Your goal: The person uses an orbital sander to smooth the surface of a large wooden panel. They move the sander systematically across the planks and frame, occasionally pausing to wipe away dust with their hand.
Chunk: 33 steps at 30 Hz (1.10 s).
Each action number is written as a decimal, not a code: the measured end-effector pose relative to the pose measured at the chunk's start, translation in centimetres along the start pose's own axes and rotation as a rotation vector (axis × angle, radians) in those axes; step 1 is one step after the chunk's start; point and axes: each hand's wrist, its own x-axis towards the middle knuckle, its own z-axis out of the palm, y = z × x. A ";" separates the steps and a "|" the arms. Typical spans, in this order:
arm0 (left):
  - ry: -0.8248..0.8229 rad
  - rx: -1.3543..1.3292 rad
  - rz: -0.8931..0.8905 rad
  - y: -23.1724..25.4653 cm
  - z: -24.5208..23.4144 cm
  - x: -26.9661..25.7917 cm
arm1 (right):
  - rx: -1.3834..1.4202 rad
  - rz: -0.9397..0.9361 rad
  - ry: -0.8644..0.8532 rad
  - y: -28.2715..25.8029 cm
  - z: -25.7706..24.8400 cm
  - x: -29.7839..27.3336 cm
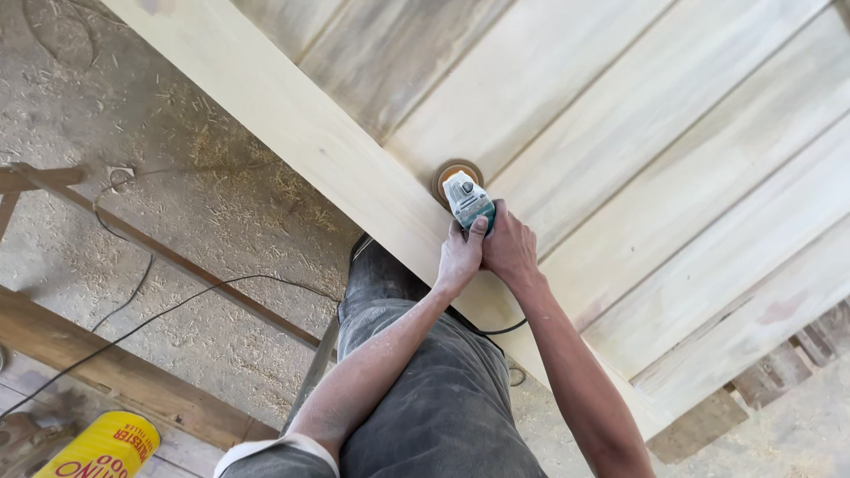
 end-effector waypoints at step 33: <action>0.052 -0.118 -0.052 2.3 8.7 2.1 | -0.167 0.009 -0.102 8.0 -4.4 5.1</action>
